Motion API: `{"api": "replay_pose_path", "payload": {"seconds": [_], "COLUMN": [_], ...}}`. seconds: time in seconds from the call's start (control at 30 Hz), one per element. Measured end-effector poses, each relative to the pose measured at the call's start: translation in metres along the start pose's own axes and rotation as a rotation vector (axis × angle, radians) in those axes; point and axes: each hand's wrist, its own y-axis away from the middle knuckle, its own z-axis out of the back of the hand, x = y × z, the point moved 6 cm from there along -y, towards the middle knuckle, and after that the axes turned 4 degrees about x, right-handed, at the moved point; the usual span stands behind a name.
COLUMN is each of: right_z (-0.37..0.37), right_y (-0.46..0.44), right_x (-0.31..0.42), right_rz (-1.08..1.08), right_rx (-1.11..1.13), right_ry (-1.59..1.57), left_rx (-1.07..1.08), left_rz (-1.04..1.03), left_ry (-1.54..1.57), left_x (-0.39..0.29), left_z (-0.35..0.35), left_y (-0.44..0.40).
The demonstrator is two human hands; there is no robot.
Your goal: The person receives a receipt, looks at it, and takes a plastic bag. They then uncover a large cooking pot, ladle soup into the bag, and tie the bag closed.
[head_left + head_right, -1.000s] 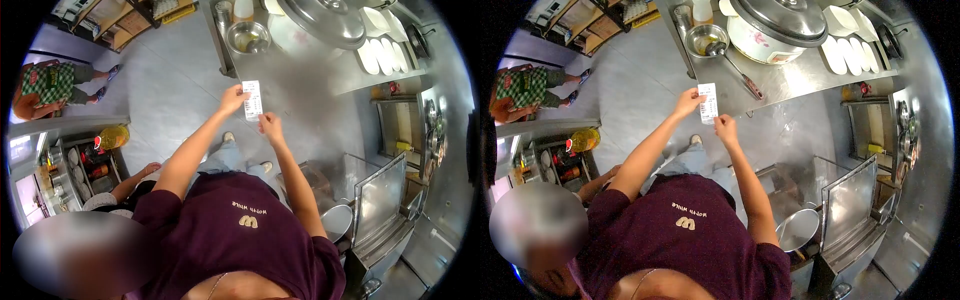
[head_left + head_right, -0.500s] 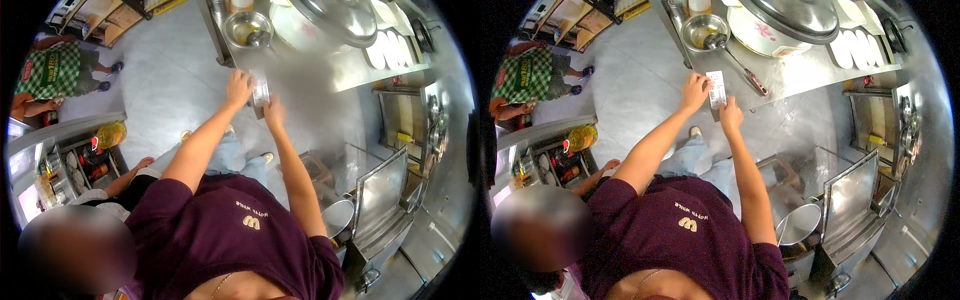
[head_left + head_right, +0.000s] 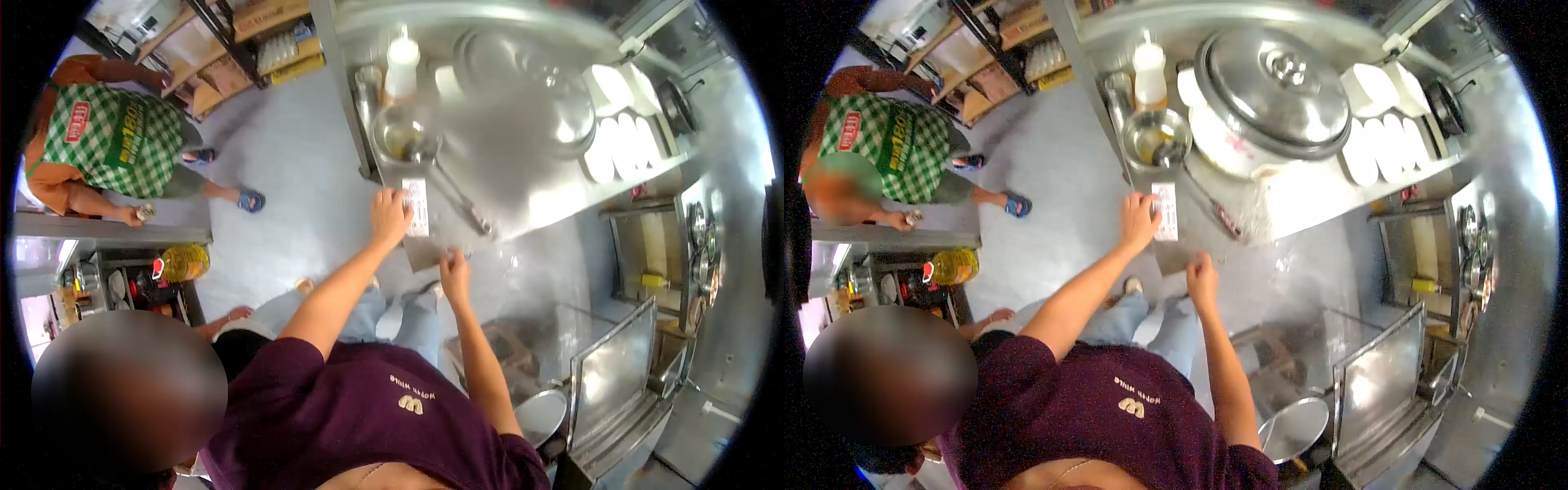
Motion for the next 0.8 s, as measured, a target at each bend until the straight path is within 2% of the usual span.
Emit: {"api": "replay_pose_path", "payload": {"seconds": [0.1, 0.13, 0.2, 0.23, 0.3, 0.4, 0.47, 0.5, 0.6, 0.63, 0.67, 0.7, 0.73, 0.77, 0.8], "right_z": [0.028, 0.035, 0.051, 0.074, 0.098, 0.146, 0.171, 0.184, 0.27, 0.301, 0.335, 0.363, 0.393, 0.423, 0.445], "right_y": [0.004, 0.002, -0.01, -0.011, -0.032, -0.052, -0.082, -0.098, -0.137, -0.157, -0.166, -0.196, -0.215, -0.213, -0.221], "right_x": [-0.006, -0.017, -0.041, -0.019, -0.02, 0.002, 0.025, 0.04, 0.151, 0.182, 0.22, 0.243, 0.276, 0.319, 0.355], "right_rz": [0.077, 0.033, 0.097, 0.153, 0.145, 0.162, 0.321, 0.396, 0.612, 0.845, 0.817, 1.014, 0.918, 1.037, 1.097], "right_rx": [-0.022, 0.002, -0.059, -0.119, -0.105, -0.049, -0.008, 0.017, -0.107, -0.219, -0.299, -0.486, -0.405, -0.496, -0.453], "right_ry": [-0.026, -0.004, -0.003, -0.102, -0.106, -0.082, -0.072, -0.062, 0.034, 0.126, 0.049, 0.088, 0.148, -0.053, -0.155], "left_rx": [0.047, -0.02, -0.078, -0.101, -0.155, -0.111, -0.124, -0.126, -0.155, -0.171, -0.184, -0.189, -0.207, -0.229, -0.248], "left_rz": [0.054, 0.022, 0.017, 0.036, 0.063, 0.053, 0.078, 0.096, 0.086, 0.083, 0.078, 0.072, 0.11, 0.143, 0.178], "left_ry": [-0.041, -0.062, -0.082, -0.04, -0.035, -0.011, 0.037, 0.064, 0.055, 0.057, 0.06, 0.062, 0.176, 0.289, 0.408], "left_x": [-0.009, -0.011, -0.012, -0.015, -0.016, -0.032, -0.036, -0.038, -0.048, -0.05, -0.051, -0.051, -0.045, -0.037, -0.032], "left_z": [-0.004, -0.006, -0.017, -0.017, -0.023, -0.022, -0.018, -0.017, -0.013, -0.01, -0.007, -0.003, 0.001, 0.005, 0.007], "left_y": [-0.007, -0.008, -0.016, -0.019, -0.024, -0.034, -0.037, -0.036, -0.035, -0.035, -0.037, -0.036, -0.036, -0.041, -0.044]}}
